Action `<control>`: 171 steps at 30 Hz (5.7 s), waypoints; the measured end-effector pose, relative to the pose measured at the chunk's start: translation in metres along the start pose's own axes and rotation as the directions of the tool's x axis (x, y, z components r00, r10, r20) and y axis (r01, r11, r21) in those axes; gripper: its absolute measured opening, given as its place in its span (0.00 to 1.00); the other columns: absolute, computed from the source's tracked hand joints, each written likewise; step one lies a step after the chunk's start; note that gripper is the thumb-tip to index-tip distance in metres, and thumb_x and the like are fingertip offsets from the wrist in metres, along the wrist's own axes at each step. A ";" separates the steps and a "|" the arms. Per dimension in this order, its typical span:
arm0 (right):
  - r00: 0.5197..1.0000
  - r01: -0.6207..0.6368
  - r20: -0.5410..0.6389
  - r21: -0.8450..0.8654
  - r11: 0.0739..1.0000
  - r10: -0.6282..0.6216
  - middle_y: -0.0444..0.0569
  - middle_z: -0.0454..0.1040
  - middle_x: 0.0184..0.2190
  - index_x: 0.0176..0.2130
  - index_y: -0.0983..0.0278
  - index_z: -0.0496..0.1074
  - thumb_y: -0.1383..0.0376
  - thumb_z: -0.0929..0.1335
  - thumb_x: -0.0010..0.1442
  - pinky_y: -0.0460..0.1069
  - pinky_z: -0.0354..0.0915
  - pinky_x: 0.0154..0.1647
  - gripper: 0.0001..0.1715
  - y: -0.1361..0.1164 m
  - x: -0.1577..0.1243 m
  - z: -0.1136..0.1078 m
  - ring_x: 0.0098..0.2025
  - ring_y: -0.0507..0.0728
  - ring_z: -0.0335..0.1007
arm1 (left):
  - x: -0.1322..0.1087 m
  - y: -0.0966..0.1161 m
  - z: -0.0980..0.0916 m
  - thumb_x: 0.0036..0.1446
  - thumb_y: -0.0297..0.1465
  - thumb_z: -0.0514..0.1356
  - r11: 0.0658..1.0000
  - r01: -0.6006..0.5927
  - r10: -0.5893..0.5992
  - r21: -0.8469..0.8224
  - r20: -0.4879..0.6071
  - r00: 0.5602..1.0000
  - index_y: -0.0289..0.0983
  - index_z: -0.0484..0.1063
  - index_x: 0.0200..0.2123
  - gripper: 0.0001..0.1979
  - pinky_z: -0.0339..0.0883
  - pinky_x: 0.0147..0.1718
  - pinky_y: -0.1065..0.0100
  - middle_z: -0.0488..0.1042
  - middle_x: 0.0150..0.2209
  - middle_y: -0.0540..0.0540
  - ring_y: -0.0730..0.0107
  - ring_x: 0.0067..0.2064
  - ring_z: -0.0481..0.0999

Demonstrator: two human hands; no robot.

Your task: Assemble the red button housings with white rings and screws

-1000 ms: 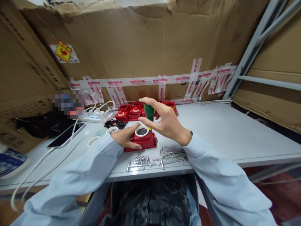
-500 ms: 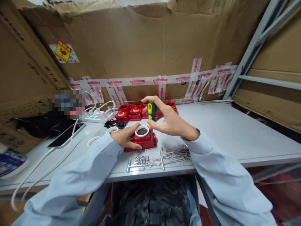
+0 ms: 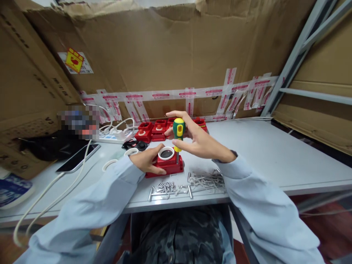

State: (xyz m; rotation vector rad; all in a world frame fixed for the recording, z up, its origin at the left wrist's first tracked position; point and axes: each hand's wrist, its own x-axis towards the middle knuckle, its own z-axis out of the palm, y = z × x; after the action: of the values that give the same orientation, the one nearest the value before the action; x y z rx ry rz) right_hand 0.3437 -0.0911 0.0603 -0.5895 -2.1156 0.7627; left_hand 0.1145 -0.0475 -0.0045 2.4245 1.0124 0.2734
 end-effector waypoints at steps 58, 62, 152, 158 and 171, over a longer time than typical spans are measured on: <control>0.944 -0.109 -0.331 -0.310 0.944 0.000 0.39 0.62 0.27 0.43 0.60 0.61 0.59 0.74 0.48 0.45 0.60 0.21 0.26 0.009 0.006 0.012 0.24 0.48 0.60 | 0.001 -0.001 0.000 0.40 0.45 0.66 1.000 0.005 -0.005 0.012 -0.006 1.000 0.38 0.57 0.43 0.32 0.65 0.39 0.61 0.73 0.41 0.41 0.55 0.41 0.73; 0.963 -0.080 -0.270 -0.307 0.948 -0.007 0.41 0.66 0.30 0.46 0.59 0.61 0.58 0.72 0.51 0.47 0.65 0.26 0.26 0.004 0.005 0.013 0.26 0.49 0.63 | 0.001 -0.001 0.000 0.39 0.44 0.66 1.000 -0.008 0.008 -0.017 -0.022 1.000 0.38 0.57 0.44 0.32 0.65 0.40 0.61 0.73 0.41 0.42 0.55 0.41 0.73; 0.910 0.037 -0.409 -0.077 0.996 -0.065 0.42 0.67 0.31 0.45 0.60 0.60 0.60 0.72 0.49 0.50 0.72 0.33 0.25 0.042 0.061 0.030 0.33 0.54 0.72 | 0.001 -0.025 0.027 0.29 0.45 0.72 0.960 0.085 -0.180 -0.268 -0.357 0.916 0.35 0.70 0.44 0.37 0.62 0.51 0.56 0.72 0.47 0.40 0.51 0.49 0.71; 0.914 0.025 -0.400 -0.099 0.995 -0.063 0.42 0.66 0.32 0.45 0.59 0.60 0.59 0.71 0.50 0.51 0.72 0.34 0.25 0.043 0.061 0.028 0.33 0.54 0.72 | 0.002 -0.025 0.027 0.29 0.45 0.72 0.961 0.089 -0.181 -0.262 -0.351 0.919 0.34 0.69 0.45 0.38 0.61 0.52 0.56 0.71 0.48 0.39 0.51 0.50 0.70; 0.929 0.003 -0.368 -0.119 0.993 -0.047 0.42 0.65 0.32 0.46 0.60 0.60 0.60 0.71 0.50 0.50 0.70 0.33 0.25 0.044 0.062 0.032 0.32 0.53 0.68 | 0.002 -0.024 0.025 0.31 0.46 0.72 0.968 0.106 -0.181 -0.228 -0.337 0.924 0.34 0.68 0.45 0.37 0.61 0.51 0.56 0.71 0.48 0.39 0.51 0.50 0.70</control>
State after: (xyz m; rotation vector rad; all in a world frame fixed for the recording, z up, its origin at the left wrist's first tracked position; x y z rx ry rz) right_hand 0.2885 -0.0307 0.0464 -0.7082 -1.8193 0.4699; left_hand 0.1103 -0.0415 -0.0386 2.1423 1.2420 0.7489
